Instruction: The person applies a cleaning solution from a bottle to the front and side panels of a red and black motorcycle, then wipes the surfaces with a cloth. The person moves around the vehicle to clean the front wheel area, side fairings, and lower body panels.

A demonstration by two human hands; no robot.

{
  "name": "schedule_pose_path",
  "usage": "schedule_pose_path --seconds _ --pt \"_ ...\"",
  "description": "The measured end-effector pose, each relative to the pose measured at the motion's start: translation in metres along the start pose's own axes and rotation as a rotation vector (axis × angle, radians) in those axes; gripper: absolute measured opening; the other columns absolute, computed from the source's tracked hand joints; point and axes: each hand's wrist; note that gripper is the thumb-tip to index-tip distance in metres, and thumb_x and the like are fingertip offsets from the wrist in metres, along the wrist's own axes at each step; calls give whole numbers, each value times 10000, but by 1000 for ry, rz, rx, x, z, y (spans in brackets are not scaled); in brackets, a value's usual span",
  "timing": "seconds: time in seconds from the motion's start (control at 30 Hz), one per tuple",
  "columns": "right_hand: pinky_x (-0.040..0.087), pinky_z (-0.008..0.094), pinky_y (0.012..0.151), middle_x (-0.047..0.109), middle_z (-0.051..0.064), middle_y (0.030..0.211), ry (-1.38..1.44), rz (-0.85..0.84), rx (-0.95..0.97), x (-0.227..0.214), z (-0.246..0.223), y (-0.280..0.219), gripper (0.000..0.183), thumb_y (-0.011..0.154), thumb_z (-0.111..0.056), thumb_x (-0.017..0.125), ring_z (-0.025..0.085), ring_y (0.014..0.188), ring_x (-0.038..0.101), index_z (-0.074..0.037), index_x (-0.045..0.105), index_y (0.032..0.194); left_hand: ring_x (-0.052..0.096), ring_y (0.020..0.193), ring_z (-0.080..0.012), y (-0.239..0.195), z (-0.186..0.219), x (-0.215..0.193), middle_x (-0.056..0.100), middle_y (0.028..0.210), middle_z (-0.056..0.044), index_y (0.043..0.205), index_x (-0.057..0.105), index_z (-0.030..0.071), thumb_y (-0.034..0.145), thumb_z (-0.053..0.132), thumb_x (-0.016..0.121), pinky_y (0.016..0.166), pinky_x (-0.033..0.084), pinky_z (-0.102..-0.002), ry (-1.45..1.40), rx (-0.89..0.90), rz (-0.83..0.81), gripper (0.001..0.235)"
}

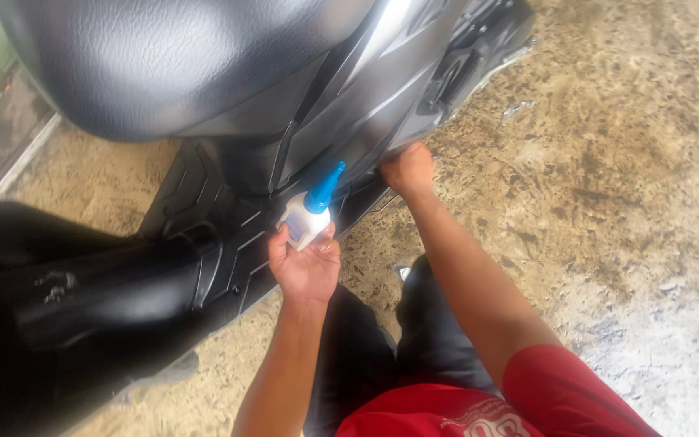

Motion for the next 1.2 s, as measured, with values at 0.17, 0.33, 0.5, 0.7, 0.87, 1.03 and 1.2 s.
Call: schedule_pose_path --seconds 0.17,0.33,0.5,0.7,0.87,1.03,1.2 --pt "549 447 808 766 220 1037 -124 -44 -343 4 10 28 292 803 -168 737 406 976 714 6 772 1034 637 959 -268 12 -13 -5 664 1206 -67 1240 643 120 974 278 633 686 560 -292 -57 -89 -47 309" --pt "593 379 791 801 183 1026 835 -100 75 2 7 -7 260 773 -43 670 330 933 748 16 779 1001 629 949 -259 10 3 -9 658 1191 -64 1260 642 110 940 287 638 673 546 -291 -45 -129 -9 366" --pt "558 398 794 762 189 1002 -256 -143 -322 2 2 20 214 832 -71 649 317 912 727 5 762 997 615 966 -260 11 8 -14 656 1195 -61 1265 634 115 935 280 646 670 536 -286 -50 -129 -19 369" --pt "566 360 768 751 166 971 1364 222 704 0 31 8 273 927 -87 510 267 848 734 4 705 1093 600 972 -261 17 10 -8 663 1198 -41 1267 647 126 907 260 664 667 543 -287 -105 -171 -20 385" --pt "540 314 659 604 85 826 1394 343 350 7 31 -1 69 1017 -62 625 183 698 572 -24 586 974 600 987 -270 27 9 -16 658 1216 -52 1251 640 124 944 265 669 690 546 -293 -27 -120 5 339" --pt "499 300 581 619 31 828 951 82 129 3 21 -10 95 837 48 637 137 679 586 -36 665 871 607 993 -271 35 -13 -10 658 1216 -55 1269 640 115 942 270 663 696 551 -295 -55 -106 -29 363" --pt "576 336 695 682 94 811 548 268 77 -3 10 -8 72 773 63 697 196 733 663 12 662 810 610 1000 -267 45 -38 -4 660 1210 -38 1270 636 123 943 281 650 699 550 -298 -69 -141 -25 363"
Point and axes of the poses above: each hand's wrist, its own y-axis towards the middle knuckle, its own x-axis out of the palm, z = x × y
